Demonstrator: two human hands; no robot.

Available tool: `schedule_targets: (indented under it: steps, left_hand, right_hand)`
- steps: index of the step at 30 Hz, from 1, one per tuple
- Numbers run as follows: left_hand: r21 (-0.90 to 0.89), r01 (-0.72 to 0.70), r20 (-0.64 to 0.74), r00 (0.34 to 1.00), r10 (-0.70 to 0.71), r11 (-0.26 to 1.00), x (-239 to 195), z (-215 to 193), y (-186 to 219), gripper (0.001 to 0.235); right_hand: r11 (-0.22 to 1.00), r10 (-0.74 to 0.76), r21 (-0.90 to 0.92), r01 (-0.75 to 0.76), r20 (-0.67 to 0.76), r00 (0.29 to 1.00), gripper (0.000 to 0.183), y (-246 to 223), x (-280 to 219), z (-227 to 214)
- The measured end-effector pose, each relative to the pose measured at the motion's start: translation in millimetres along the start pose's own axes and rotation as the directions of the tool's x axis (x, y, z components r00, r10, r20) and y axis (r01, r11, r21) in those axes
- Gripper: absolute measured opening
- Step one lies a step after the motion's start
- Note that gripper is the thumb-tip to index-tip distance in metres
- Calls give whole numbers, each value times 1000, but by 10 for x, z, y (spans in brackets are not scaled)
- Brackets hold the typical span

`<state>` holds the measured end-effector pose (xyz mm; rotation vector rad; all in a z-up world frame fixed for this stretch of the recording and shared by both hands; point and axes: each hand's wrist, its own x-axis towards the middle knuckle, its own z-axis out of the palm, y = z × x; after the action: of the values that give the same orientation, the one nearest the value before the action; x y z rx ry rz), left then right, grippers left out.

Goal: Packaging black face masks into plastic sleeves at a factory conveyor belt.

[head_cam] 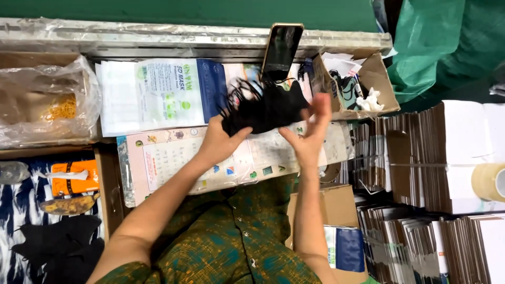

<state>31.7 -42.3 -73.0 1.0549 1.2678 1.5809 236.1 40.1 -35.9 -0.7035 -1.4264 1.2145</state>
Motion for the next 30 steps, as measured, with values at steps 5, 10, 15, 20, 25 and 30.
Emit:
schedule_targets:
  steps: [5,10,15,20,25,30]
  left_hand:
    - [398,-389,227,919,322,831,55,66,-42,93]
    - [586,-312,171,950,262,748,97,78,-173,107]
    - [514,-332,232,941,245,791,9,86,-15,126]
    - [596,-189,259,965,36,780,-32,125,-186,115]
    - [415,-341,336,919,206,844,41,87,136,112]
    - [367,-428,567,807,166,826,83,107,136,99]
  right_hand:
    - [786,34,-595,169,315,949,98,250,1,-157]
    - [846,277,-528,-77,311,909,61,730,-114,-405]
    - [810,111,-565,158,412,904,53,184,-70,-72]
    - [826,341,-550,-120,319,884,74,350,-182,-78]
    - [868,262,-495,-35,397,879,63,535,-129,-95]
    - [931,122,-357,81,511,851,86,752,-119,-238]
